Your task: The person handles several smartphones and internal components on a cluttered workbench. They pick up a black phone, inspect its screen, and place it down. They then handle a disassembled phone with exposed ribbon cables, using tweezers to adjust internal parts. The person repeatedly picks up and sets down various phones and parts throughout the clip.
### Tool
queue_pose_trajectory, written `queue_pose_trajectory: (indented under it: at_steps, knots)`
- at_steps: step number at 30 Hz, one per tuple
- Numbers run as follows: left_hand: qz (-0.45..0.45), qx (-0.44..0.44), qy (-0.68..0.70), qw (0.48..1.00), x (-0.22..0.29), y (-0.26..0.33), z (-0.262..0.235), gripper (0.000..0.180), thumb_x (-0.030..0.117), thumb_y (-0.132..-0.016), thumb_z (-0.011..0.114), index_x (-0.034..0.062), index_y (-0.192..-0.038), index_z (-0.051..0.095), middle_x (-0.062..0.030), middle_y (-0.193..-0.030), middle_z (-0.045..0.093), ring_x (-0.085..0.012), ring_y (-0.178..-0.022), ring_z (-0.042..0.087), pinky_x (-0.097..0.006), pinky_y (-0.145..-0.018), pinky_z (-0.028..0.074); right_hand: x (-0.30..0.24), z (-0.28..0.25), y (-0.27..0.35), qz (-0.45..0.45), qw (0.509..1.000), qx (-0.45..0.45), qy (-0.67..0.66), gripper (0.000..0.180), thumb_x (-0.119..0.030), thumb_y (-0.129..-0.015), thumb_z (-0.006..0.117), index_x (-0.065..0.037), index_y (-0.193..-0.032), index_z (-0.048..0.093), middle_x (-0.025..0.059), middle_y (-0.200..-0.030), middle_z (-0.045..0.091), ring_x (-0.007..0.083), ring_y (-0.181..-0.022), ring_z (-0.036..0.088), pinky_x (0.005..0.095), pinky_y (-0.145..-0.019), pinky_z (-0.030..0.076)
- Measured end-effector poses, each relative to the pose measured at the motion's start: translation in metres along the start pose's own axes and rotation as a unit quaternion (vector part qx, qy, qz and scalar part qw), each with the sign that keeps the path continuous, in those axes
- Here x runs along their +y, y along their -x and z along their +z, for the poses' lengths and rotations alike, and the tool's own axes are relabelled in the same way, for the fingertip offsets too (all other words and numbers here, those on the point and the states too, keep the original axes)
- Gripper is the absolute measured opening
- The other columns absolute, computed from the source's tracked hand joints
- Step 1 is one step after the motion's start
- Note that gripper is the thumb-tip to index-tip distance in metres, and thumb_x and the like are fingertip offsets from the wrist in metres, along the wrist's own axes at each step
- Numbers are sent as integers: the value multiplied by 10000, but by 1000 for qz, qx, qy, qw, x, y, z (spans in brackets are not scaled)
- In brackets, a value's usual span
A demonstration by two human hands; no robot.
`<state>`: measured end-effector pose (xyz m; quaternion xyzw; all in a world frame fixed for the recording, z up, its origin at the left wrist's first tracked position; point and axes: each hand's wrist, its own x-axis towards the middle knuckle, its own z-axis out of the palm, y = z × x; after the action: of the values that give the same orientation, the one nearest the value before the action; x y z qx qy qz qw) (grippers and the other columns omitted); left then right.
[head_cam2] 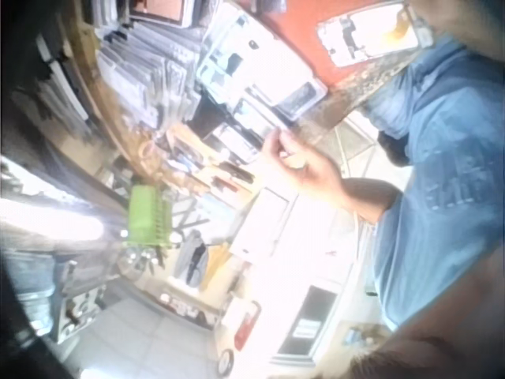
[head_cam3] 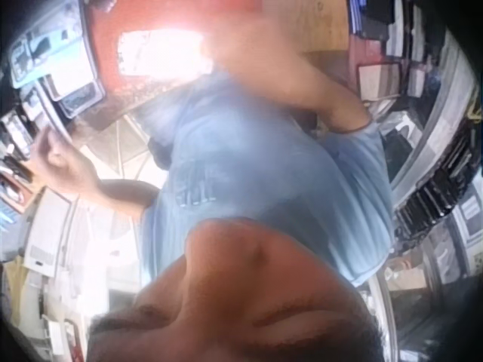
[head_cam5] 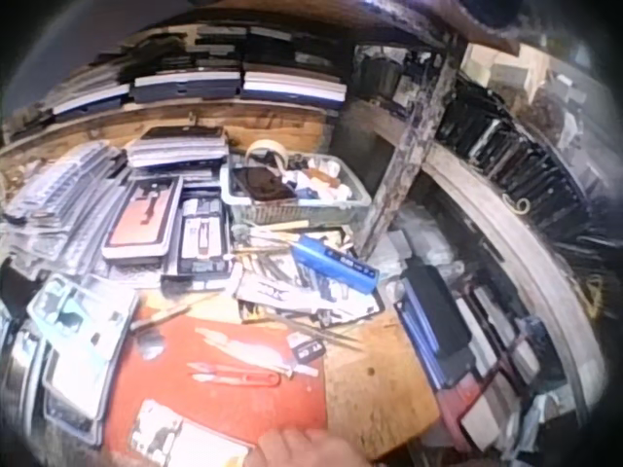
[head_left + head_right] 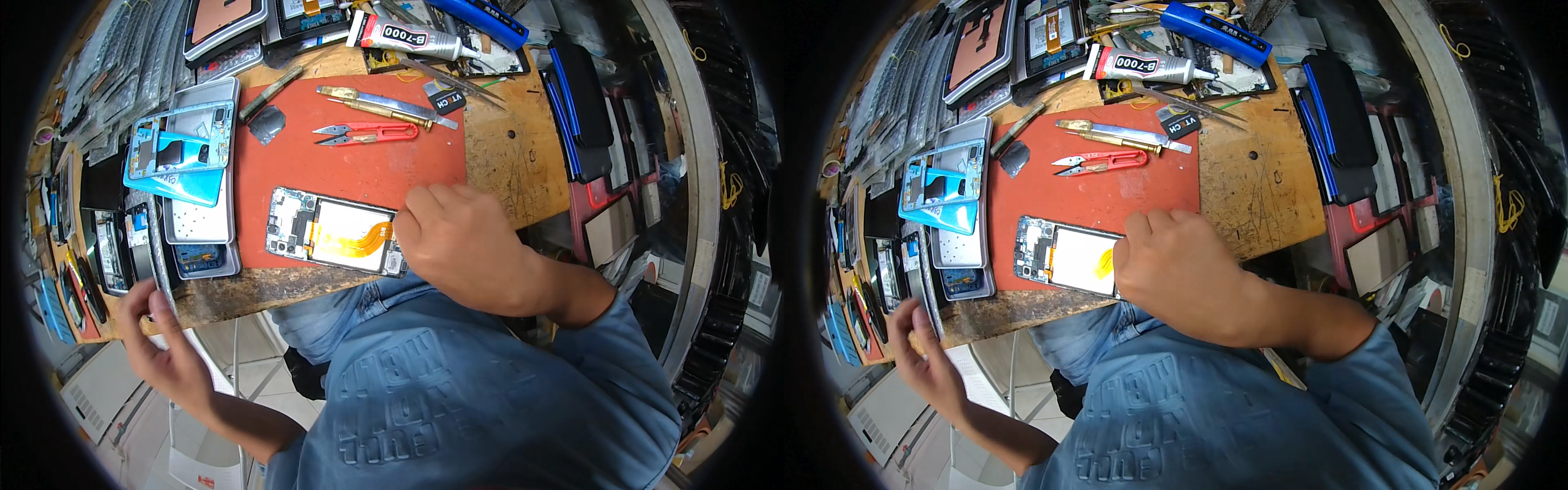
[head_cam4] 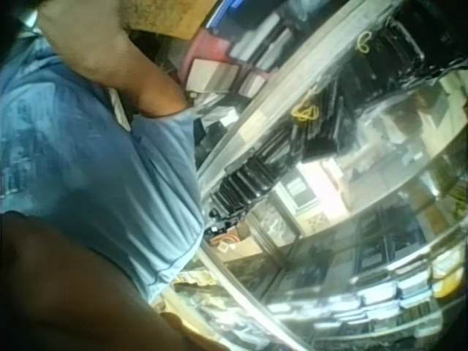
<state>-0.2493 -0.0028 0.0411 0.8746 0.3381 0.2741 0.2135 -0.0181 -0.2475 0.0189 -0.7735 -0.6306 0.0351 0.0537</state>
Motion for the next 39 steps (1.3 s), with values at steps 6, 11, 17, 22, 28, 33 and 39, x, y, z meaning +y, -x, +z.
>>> queue_pose_trajectory:
  at_steps: [6, 11, 17, 22, 28, 33, 39]
  knots:
    - [-90, 33, -120, 988, -54, 28, -9, 424, 308, -1059, 641, -12, -1337, 617, -146, -1287, 637, -248, -1170, 575, -379, -1014, 457, 23, 17, 3, 40, 987, 42, -150, 84, -88, -820, 711, -42, -845, 646, 86, -799, 609, 276, -726, 662, 408, -633, 521]
    - [-49, -12, -208, 977, -50, 25, 15, 635, 374, -984, 725, 14, -1471, 534, -204, -1466, 531, -365, -1391, 474, -487, -1151, 372, 36, 21, 1, 123, 944, 40, -303, 94, -71, -852, 734, -28, -924, 691, 101, -769, 669, 289, -718, 684, 410, -662, 526]
    - [-54, -5, -256, 965, -56, 20, 13, 633, 347, -962, 756, 35, -1471, 549, -211, -1426, 561, -381, -1336, 522, -475, -1104, 414, 34, 21, 9, 103, 944, 104, -296, 84, -109, -884, 686, -41, -929, 667, 122, -909, 685, 339, -848, 688, 448, -729, 541]
    - [-81, -29, -229, 970, -70, 12, 5, 616, 303, -948, 777, 20, -1452, 565, -226, -1366, 600, -386, -1258, 575, -451, -1065, 435, 31, 22, 19, -7, 970, 142, -196, 184, -11, -830, 714, -24, -1013, 737, 73, -867, 623, 257, -762, 635, 397, -652, 515]
    - [-35, 3, -164, 986, -73, 17, -2, 709, 234, -876, 838, -8, -1465, 528, -232, -1360, 606, -364, -1249, 593, -439, -1047, 462, 28, 38, 15, -13, 945, 164, -284, 204, 28, -779, 721, 2, -980, 704, 99, -875, 590, 282, -781, 601, 422, -659, 487]
    - [-99, -4, -204, 974, -49, 13, -7, 779, 300, -857, 846, -5, -1479, 491, -237, -1430, 562, -420, -1334, 516, -490, -1131, 392, 28, 30, 12, 62, 926, 102, -358, 203, 58, -812, 691, 21, -1011, 706, 99, -794, 588, 254, -707, 578, 372, -610, 452]
    - [-179, 12, -130, 975, -54, 10, -11, 733, 367, -905, 803, -43, -1448, 531, -268, -1396, 594, -392, -1294, 568, -474, -1107, 432, 33, 25, 11, 98, 895, 72, -429, 206, 50, -860, 675, 23, -1061, 711, 38, -800, 593, 132, -683, 543, 284, -599, 412]
